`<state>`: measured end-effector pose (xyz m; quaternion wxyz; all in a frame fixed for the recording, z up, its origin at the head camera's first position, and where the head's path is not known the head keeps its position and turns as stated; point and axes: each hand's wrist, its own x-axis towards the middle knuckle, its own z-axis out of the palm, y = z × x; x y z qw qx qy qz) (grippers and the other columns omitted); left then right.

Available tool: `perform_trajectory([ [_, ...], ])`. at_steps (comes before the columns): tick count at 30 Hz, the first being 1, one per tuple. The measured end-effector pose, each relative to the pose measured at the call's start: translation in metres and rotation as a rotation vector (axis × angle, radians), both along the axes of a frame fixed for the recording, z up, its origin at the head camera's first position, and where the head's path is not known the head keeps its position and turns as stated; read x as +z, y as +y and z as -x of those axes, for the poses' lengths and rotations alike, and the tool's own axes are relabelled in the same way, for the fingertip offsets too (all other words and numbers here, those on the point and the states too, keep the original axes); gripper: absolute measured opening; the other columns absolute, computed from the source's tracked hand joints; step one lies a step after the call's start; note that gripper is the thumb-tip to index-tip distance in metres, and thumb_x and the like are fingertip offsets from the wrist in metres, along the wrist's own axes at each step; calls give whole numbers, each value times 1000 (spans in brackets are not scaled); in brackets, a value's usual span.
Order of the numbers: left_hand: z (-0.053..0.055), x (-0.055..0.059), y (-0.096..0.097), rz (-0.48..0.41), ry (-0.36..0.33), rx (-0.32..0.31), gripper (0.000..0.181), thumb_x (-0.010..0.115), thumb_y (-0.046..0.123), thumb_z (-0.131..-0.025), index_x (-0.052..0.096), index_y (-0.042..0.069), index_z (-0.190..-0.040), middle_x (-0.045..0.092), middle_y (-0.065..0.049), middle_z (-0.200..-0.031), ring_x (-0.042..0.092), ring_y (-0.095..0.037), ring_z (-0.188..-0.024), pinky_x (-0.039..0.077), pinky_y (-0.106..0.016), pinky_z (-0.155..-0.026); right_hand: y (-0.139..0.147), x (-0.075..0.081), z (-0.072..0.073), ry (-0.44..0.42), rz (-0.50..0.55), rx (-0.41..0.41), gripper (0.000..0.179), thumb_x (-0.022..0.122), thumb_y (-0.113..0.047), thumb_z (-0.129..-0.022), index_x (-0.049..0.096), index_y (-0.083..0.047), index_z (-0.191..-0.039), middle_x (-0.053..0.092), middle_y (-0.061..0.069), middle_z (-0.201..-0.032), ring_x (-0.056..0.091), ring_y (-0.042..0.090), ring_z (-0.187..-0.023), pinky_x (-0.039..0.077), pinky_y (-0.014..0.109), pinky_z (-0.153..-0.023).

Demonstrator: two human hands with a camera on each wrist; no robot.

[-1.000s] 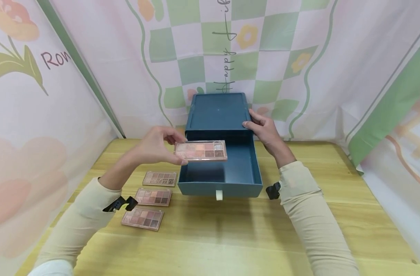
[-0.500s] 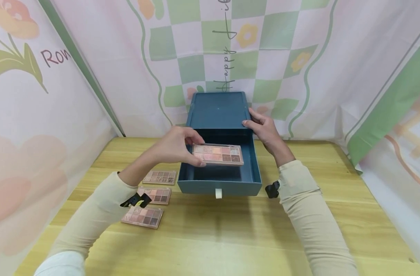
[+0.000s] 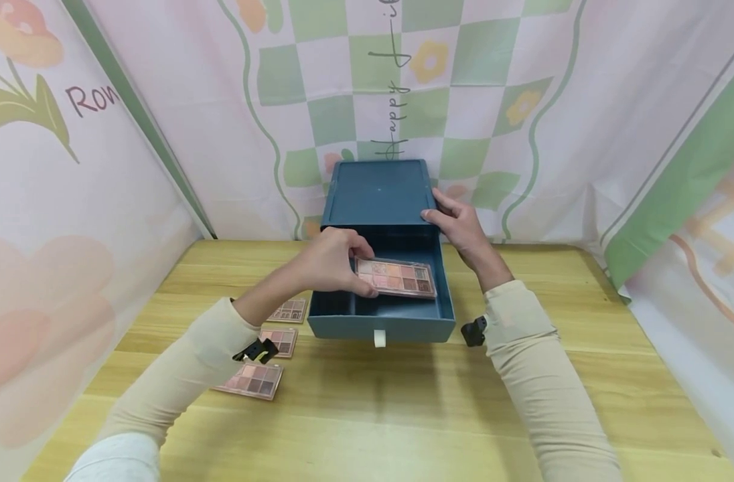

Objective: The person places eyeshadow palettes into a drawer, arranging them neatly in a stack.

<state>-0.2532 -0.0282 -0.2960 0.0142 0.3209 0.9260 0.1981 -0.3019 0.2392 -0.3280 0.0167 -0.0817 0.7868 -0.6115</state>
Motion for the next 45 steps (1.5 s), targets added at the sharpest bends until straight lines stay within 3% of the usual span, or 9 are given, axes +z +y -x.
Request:
perform_trajectory([
  [3, 0, 0, 3, 26, 7, -3, 54, 89, 49, -70, 75, 15, -109, 72, 1, -104, 62, -14, -92, 55, -30, -85, 0, 1, 0, -10, 5, 4, 69, 53, -31, -104, 17, -21, -162, 8, 0, -173, 28, 12, -150, 36, 16, -77],
  [11, -1, 1, 8, 104, -7, -46, 56, 88, 50, -73, 73, 14, -113, 69, -1, -106, 60, -15, -90, 53, -29, -81, -1, 0, 0, -20, 6, 14, 70, 53, -31, -104, 15, -23, -162, 6, -2, -173, 19, 16, -157, 35, 16, -82],
  [14, -1, 1, 8, 149, -10, -58, 58, 86, 52, -74, 73, 13, -116, 68, -1, -108, 59, -15, -90, 52, -28, -80, 0, 0, 0, -5, 0, 8, 69, 53, -31, -104, 17, -22, -162, 10, 2, -173, 62, 12, -114, 38, 16, -72],
  [15, -1, 1, 8, 165, -10, -63, 59, 86, 52, -75, 72, 13, -117, 68, -1, -109, 59, -15, -90, 52, -29, -80, 0, 0, 0, 2, 0, 6, 69, 53, -30, -104, 18, -21, -162, 11, 4, -173, 62, 9, -87, 38, 17, -66],
  [17, -2, 2, 8, 193, -6, -67, 62, 85, 54, -75, 72, 13, -120, 68, -2, -111, 59, -15, -92, 53, -29, -81, 0, -1, -1, 14, 7, 1, 68, 53, -29, -104, 19, -20, -162, 14, 7, -172, 35, 10, -53, 33, 22, -57],
  [18, -2, 2, 8, 202, -6, -67, 62, 85, 54, -76, 71, 13, -121, 68, -2, -112, 59, -16, -92, 53, -30, -82, 0, -1, -1, 20, 10, -1, 68, 53, -29, -103, 20, -20, -162, 15, 8, -172, 21, 13, -49, 31, 23, -53],
  [27, -4, -2, 7, 231, 66, -89, 47, 84, 47, -79, 72, 12, -108, 65, 0, -98, 56, -14, -82, 48, -26, -71, -1, -1, -1, 13, 28, -2, 69, 53, -27, -104, 19, -16, -162, 14, 9, -172, 24, 8, -47, 31, 24, -54],
  [36, -6, 5, -5, 47, 79, -108, 59, 81, 47, -83, 70, 8, -125, 71, -6, -120, 66, -19, -107, 56, -33, -96, -3, 0, -3, 4, 33, -8, 69, 54, -27, -103, 20, -17, -162, 16, 9, -172, 25, 7, -47, 31, 22, -54],
  [45, -13, 16, -52, -277, 257, -149, 28, 78, 26, -89, 76, 3, -106, 76, -10, -95, 69, -18, -85, 60, -32, -79, -2, 0, -3, 6, 39, -10, 68, 54, -27, -103, 20, -18, -162, 16, 8, -172, 24, 8, -47, 31, 23, -53],
])
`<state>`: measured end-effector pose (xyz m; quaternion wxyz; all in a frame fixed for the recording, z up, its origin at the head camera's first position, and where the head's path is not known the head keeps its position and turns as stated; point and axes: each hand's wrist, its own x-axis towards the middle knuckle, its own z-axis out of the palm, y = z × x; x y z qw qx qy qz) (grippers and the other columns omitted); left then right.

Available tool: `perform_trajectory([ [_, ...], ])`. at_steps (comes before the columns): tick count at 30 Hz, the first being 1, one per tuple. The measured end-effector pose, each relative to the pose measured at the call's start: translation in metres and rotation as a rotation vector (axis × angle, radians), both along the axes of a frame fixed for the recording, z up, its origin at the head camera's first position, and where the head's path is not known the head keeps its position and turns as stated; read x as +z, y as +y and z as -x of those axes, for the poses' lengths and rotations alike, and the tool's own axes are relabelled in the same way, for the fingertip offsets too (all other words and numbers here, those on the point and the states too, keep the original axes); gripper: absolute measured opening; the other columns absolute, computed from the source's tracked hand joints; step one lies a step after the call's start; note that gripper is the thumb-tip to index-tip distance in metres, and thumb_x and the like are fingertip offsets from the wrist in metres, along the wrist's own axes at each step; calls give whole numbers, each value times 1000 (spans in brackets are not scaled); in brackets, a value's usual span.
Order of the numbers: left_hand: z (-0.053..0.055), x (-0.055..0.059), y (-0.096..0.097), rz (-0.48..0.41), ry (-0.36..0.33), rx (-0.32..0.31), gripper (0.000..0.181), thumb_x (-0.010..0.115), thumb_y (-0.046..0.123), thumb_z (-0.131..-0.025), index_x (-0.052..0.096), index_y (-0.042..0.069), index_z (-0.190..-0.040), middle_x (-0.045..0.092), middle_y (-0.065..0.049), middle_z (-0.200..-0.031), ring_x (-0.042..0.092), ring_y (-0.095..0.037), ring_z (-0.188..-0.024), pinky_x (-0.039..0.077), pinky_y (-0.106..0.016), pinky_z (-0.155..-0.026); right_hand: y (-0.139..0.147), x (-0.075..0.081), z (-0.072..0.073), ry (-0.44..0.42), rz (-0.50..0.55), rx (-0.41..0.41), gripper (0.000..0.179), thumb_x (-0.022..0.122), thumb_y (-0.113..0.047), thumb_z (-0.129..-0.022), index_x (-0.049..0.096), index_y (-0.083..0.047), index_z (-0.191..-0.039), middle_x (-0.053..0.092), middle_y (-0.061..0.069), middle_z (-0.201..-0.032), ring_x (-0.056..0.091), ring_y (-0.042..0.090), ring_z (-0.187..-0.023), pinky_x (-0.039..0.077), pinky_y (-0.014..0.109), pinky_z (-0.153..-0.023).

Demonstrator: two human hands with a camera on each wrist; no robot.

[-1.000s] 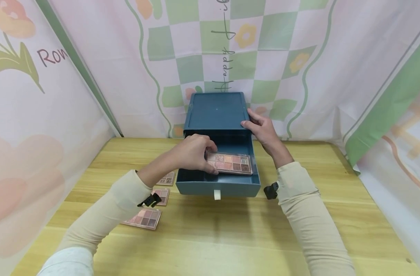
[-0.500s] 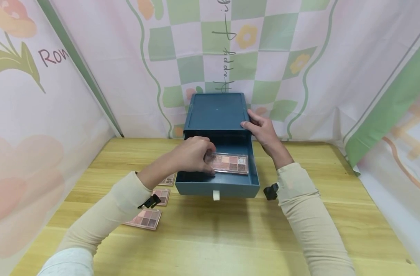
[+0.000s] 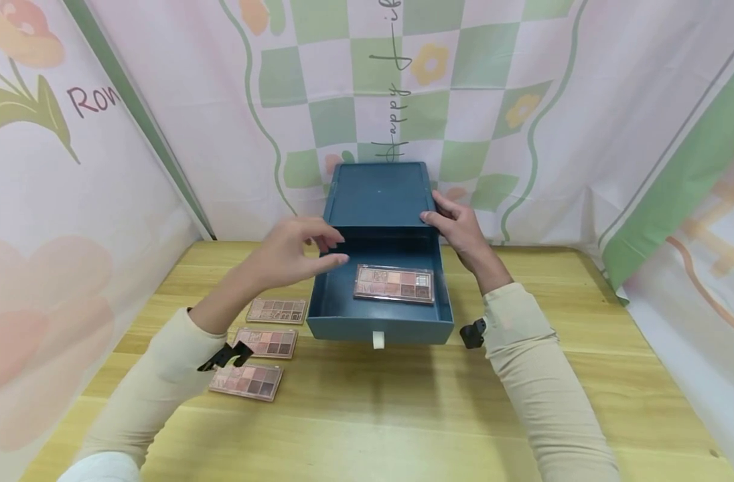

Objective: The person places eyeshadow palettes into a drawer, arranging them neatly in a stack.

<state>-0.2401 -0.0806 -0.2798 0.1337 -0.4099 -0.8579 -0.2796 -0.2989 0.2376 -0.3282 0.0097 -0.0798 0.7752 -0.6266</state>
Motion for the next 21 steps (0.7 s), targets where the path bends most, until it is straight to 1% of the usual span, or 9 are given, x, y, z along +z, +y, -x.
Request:
perform_trajectory([
  [3, 0, 0, -18, -77, -12, 29, 21, 76, 21, -91, 77, 3, -101, 75, -9, -88, 67, -17, -79, 60, -34, -74, 0, 0, -1, -3, -1, -3, 68, 54, -27, -103, 20, -18, -162, 16, 7, -172, 24, 8, -47, 31, 23, -53],
  [6, 2, -2, -34, -115, -41, 64, 16, 74, 17, -92, 77, 4, -99, 73, -7, -84, 65, -16, -76, 59, -33, -72, -1, 1, 0, -5, -6, -4, 69, 54, -28, -103, 19, -19, -162, 15, 7, -172, 25, 9, -49, 32, 22, -55],
  [9, 6, -9, -50, -132, -75, 91, 14, 73, 15, -92, 78, 4, -100, 73, -7, -82, 63, -16, -75, 58, -31, -72, -1, 0, 0, -7, -4, -6, 69, 54, -28, -103, 20, -18, -162, 14, 8, -172, 25, 9, -50, 33, 22, -56],
  [11, 10, -15, -60, -137, -109, 115, 14, 72, 14, -92, 77, 4, -101, 73, -8, -82, 63, -16, -75, 56, -29, -72, -1, -1, 0, -7, 2, -6, 69, 54, -27, -103, 20, -18, -162, 14, 8, -172, 25, 9, -50, 33, 22, -56],
  [14, 16, -24, -75, -125, -151, 167, 15, 71, 16, -94, 77, 4, -101, 73, -8, -82, 63, -16, -75, 54, -27, -72, -1, -1, -1, -8, 9, -8, 68, 54, -26, -103, 21, -18, -162, 14, 8, -172, 25, 8, -48, 32, 22, -54],
  [16, 20, -29, -84, -115, -169, 200, 16, 70, 17, -95, 77, 4, -100, 74, -8, -83, 64, -18, -76, 54, -29, -72, -1, -1, 0, -8, 9, -8, 68, 54, -26, -103, 21, -18, -162, 15, 8, -172, 25, 8, -47, 32, 22, -53],
  [21, 30, -45, -106, -46, -145, 315, 17, 68, 18, -96, 76, 4, -100, 75, -10, -86, 67, -22, -79, 55, -36, -74, -1, -1, 1, -5, 10, -5, 69, 55, -27, -103, 20, -18, -162, 13, 8, -172, 25, 9, -47, 32, 23, -53],
])
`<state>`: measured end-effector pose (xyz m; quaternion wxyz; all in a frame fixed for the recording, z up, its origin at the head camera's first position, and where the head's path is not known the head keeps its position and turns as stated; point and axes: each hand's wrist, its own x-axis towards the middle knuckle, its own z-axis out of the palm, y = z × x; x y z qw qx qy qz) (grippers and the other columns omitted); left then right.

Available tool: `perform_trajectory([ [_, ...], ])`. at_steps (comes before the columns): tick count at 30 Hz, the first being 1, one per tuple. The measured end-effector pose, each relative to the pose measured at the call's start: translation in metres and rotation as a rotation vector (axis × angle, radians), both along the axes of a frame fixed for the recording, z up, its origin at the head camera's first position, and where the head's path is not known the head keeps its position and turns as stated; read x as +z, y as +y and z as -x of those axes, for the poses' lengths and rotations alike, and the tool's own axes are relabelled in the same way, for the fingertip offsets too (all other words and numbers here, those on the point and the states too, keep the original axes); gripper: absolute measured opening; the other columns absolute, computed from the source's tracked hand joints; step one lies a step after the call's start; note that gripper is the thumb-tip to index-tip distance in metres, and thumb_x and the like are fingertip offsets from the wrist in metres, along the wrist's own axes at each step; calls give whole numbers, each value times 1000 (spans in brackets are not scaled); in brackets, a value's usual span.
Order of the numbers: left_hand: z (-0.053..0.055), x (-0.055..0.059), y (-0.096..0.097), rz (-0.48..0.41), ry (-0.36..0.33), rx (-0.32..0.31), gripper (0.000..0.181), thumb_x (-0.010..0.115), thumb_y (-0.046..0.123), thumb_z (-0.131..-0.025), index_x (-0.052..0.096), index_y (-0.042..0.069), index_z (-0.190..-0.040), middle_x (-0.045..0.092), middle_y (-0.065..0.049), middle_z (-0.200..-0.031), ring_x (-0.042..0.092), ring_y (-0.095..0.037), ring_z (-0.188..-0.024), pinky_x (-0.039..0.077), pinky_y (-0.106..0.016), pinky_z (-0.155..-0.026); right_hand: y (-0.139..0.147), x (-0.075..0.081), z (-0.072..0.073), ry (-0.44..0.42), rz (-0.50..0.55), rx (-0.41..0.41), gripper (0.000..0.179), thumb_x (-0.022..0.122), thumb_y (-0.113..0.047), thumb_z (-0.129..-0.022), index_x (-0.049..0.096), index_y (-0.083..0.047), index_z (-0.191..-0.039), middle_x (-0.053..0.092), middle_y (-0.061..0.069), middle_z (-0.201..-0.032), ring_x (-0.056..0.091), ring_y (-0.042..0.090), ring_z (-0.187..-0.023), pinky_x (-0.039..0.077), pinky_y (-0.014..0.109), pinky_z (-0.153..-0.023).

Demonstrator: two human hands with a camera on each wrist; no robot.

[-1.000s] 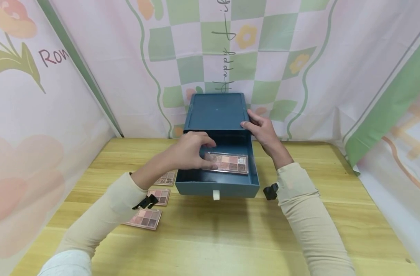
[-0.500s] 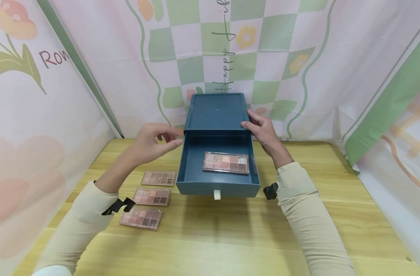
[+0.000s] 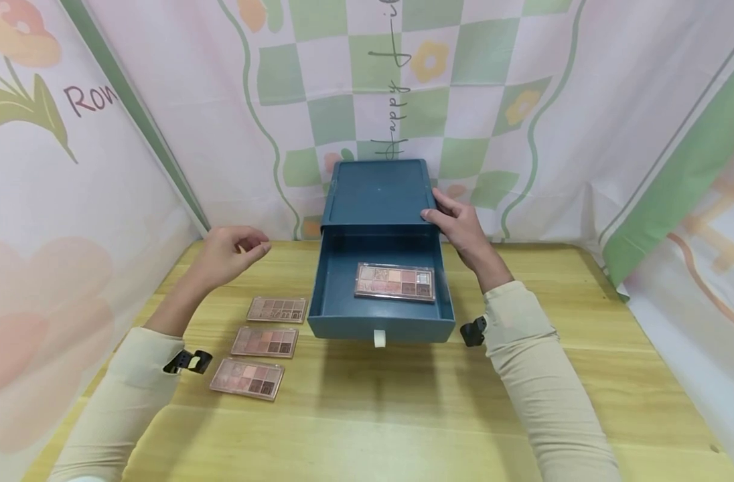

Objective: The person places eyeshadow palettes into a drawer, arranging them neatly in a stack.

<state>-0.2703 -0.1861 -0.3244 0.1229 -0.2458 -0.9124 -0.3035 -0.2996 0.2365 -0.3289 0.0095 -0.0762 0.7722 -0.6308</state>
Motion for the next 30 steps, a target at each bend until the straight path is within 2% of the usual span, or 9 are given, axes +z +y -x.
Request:
perform_trajectory([
  [4, 8, -12, -15, 47, -18, 64, 18, 67, 18, -96, 76, 3, -102, 76, -12, -89, 68, -25, -81, 55, -39, -75, -1, 2, -1, 6, -1, -2, 69, 55, -27, -103, 21, -17, -162, 13, 8, -172, 25, 9, -49, 33, 22, -55],
  [7, 12, -22, -25, 37, -35, 83, 18, 68, 16, -95, 76, 2, -101, 76, -14, -89, 68, -26, -80, 55, -39, -75, -1, 2, -1, 7, -3, 1, 69, 55, -26, -103, 20, -16, -162, 13, 8, -172, 32, 6, -54, 35, 19, -58],
  [10, 17, -33, -35, 15, -58, 101, 15, 69, 14, -94, 76, 1, -98, 76, -15, -88, 67, -26, -79, 55, -37, -75, -1, 2, 0, 7, -4, -3, 69, 56, -27, -103, 21, -16, -162, 14, 8, -172, 32, 5, -54, 35, 19, -58],
  [15, 23, -57, -50, 47, -162, 144, 19, 69, 19, -94, 75, 3, -102, 73, -13, -90, 66, -23, -79, 55, -33, -72, 0, 2, 0, 8, 4, -10, 69, 56, -26, -103, 21, -16, -162, 14, 8, -172, 26, 8, -50, 33, 21, -55],
  [20, 24, -81, -63, 86, -261, 117, 25, 72, 19, -92, 74, -1, -107, 73, -14, -91, 68, -23, -81, 58, -33, -71, 0, 1, -1, 17, -2, -5, 68, 56, -26, -103, 22, -17, -161, 14, 8, -172, 26, 8, -49, 33, 20, -54],
  [26, 24, -94, -73, 125, -324, 57, 31, 75, 16, -87, 72, -6, -110, 74, -16, -92, 69, -24, -83, 59, -39, -78, 0, 0, -1, 17, 11, -13, 68, 56, -25, -102, 23, -17, -161, 16, 8, -172, 26, 8, -48, 33, 20, -54],
  [30, 24, -102, -75, 129, -425, 51, 42, 76, 23, -87, 69, -2, -120, 72, -20, -109, 68, -31, -101, 58, -47, -90, -1, -1, 0, 10, 27, -9, 69, 57, -25, -102, 23, -17, -161, 14, 7, -172, 34, 5, -56, 37, 17, -59],
])
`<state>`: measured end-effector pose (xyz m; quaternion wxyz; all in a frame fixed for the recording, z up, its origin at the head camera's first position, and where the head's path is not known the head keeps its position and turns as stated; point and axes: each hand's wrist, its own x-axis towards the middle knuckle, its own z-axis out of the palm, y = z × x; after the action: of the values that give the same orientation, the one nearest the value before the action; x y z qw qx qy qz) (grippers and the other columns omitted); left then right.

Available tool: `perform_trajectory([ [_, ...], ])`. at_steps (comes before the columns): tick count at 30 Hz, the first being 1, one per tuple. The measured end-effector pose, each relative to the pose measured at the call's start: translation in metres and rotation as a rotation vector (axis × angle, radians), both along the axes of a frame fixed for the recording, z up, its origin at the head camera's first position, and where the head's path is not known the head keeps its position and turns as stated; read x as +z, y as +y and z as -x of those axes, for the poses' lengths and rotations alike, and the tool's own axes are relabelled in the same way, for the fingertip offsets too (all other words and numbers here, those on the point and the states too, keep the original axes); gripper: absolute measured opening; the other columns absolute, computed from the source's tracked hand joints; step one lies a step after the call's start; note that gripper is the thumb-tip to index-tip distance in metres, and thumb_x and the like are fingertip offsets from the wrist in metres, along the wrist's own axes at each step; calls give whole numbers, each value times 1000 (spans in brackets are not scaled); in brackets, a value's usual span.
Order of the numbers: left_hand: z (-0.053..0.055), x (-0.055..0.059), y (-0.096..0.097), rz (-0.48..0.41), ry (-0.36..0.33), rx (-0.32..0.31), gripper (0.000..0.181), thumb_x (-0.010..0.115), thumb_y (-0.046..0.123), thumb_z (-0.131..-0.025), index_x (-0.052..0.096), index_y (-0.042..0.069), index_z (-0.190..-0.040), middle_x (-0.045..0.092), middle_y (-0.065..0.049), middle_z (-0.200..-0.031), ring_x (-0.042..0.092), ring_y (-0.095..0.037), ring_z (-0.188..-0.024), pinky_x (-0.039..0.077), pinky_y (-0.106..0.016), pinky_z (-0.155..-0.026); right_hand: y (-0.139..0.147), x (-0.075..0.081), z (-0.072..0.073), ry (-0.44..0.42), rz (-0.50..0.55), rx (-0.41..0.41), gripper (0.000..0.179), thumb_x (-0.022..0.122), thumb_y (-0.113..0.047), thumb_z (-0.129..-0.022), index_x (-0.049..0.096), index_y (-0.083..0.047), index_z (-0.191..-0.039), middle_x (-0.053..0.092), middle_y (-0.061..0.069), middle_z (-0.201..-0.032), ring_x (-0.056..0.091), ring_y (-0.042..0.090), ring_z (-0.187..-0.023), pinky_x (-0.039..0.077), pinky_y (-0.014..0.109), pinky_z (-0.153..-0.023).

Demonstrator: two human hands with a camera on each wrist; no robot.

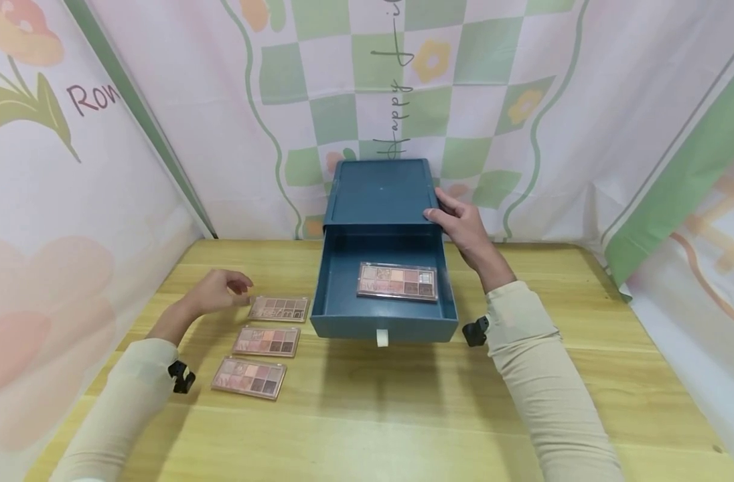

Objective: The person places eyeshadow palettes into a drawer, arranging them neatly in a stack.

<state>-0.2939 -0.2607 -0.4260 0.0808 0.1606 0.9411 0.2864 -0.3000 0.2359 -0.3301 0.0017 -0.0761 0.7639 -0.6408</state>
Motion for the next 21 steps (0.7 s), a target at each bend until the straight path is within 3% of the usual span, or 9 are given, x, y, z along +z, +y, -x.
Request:
perform_trajectory([
  [4, -3, -5, 4, -20, -109, -2, 57, 80, 25, -84, 62, 1, -132, 66, -21, -127, 62, -37, -118, 53, -54, -101, 0, 1, 0, -1, 2, 7, 69, 57, -25, -102, 21, -17, -161, 11, 7, -172, 46, 0, -78, 40, 16, -68],
  [7, -4, -9, 6, -30, -134, -20, 69, 84, 22, -78, 57, 0, -137, 63, -21, -134, 59, -39, -123, 50, -55, -107, 0, 0, 0, 1, 0, 2, 69, 57, -25, -102, 21, -16, -161, 12, 7, -172, 44, 0, -70, 39, 17, -64],
  [11, -6, -14, 9, -21, -121, -34, 77, 89, 21, -72, 56, -3, -137, 62, -24, -135, 57, -41, -126, 47, -57, -111, 1, -1, 0, 3, 5, 1, 69, 56, -24, -102, 22, -15, -161, 13, 7, -172, 27, 7, -53, 34, 20, -56],
  [21, -5, -18, 18, -24, -165, -49, 74, 88, 12, -72, 56, -4, -137, 60, -24, -136, 56, -41, -128, 45, -56, -113, 3, -1, 1, 7, -6, 5, 69, 56, -25, -103, 21, -14, -161, 12, 9, -172, 28, 7, -51, 34, 19, -55],
])
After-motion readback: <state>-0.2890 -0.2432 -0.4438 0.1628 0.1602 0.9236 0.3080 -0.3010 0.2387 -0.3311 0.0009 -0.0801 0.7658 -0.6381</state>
